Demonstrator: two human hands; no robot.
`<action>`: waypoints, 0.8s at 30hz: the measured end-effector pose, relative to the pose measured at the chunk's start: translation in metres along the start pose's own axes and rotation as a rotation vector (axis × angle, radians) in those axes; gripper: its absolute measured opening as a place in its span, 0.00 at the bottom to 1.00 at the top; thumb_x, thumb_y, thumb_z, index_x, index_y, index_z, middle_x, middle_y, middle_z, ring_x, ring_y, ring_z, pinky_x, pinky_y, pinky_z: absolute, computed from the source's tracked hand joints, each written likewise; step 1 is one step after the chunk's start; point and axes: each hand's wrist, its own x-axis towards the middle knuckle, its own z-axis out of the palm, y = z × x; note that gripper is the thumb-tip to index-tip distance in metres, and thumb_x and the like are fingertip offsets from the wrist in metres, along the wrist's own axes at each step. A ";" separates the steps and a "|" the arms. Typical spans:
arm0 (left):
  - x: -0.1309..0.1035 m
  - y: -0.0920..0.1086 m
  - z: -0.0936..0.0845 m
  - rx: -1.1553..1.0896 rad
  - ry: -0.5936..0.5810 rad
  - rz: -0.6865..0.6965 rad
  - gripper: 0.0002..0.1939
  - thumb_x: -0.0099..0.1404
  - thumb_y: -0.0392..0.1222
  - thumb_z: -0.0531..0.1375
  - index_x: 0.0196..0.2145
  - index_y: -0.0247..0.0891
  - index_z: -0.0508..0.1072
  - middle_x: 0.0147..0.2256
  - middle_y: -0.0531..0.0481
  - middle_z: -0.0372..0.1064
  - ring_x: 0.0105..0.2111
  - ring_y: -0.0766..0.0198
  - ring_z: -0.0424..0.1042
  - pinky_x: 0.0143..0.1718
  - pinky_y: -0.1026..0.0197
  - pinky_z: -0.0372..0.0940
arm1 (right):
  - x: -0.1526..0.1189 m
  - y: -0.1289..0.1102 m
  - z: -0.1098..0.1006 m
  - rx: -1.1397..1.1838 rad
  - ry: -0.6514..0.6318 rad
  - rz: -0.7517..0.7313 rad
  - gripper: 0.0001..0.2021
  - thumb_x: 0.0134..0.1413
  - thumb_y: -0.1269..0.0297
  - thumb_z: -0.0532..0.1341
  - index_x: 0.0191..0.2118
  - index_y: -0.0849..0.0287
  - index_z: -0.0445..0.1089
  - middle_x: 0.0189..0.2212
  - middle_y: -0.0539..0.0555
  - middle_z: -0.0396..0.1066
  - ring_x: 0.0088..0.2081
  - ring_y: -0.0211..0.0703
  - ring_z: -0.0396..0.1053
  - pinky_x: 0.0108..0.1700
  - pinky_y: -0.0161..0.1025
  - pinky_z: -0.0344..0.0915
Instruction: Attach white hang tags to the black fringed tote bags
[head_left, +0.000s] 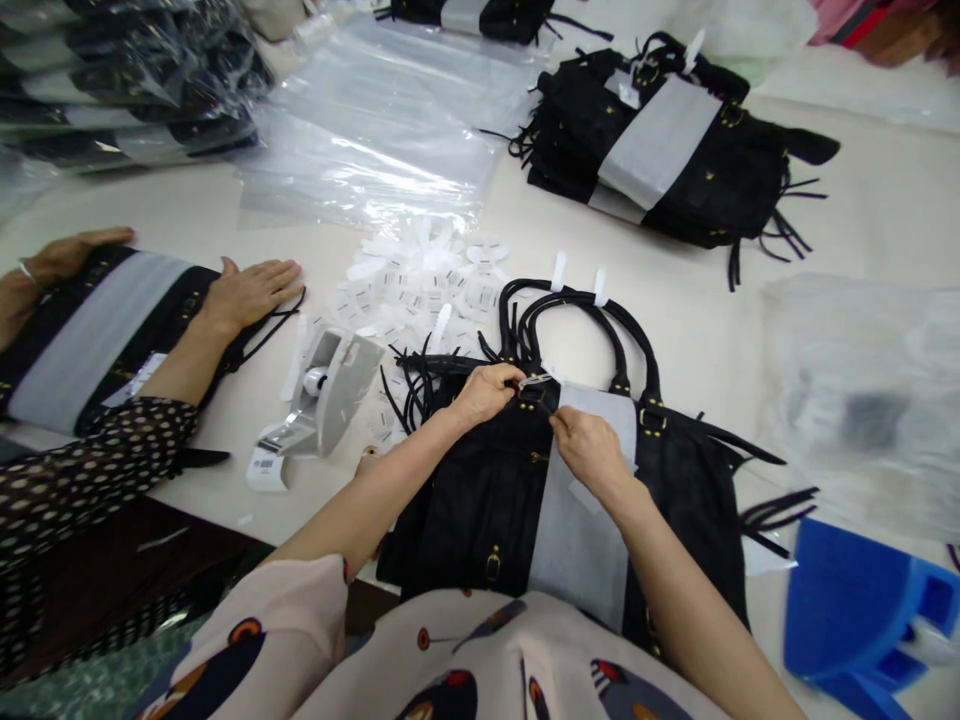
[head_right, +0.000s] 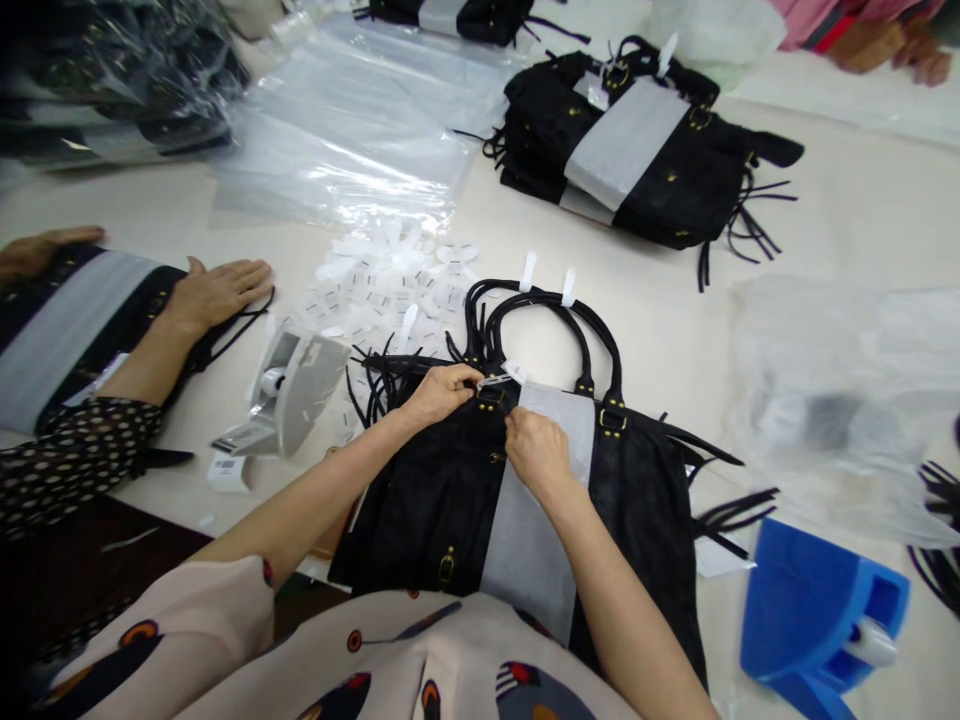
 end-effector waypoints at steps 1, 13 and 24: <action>0.000 0.000 0.000 0.006 0.008 0.014 0.16 0.49 0.27 0.53 0.34 0.38 0.74 0.33 0.54 0.72 0.33 0.68 0.68 0.36 0.68 0.62 | 0.000 0.003 0.000 0.018 -0.014 -0.001 0.15 0.59 0.62 0.47 0.35 0.60 0.68 0.29 0.57 0.72 0.32 0.44 0.69 0.30 0.36 0.53; -0.007 0.000 -0.003 0.450 -0.027 -0.053 0.14 0.57 0.32 0.52 0.39 0.41 0.70 0.36 0.51 0.71 0.37 0.62 0.69 0.39 0.64 0.60 | 0.004 -0.003 0.006 0.045 0.038 -0.143 0.10 0.55 0.65 0.52 0.40 0.59 0.68 0.31 0.56 0.72 0.35 0.44 0.68 0.38 0.38 0.54; -0.048 0.011 -0.001 0.615 -0.075 0.000 0.10 0.57 0.34 0.53 0.31 0.43 0.72 0.30 0.51 0.70 0.34 0.62 0.68 0.34 0.63 0.59 | -0.015 0.039 0.025 0.480 0.123 -0.090 0.13 0.47 0.70 0.57 0.41 0.61 0.67 0.34 0.52 0.70 0.35 0.39 0.66 0.39 0.35 0.60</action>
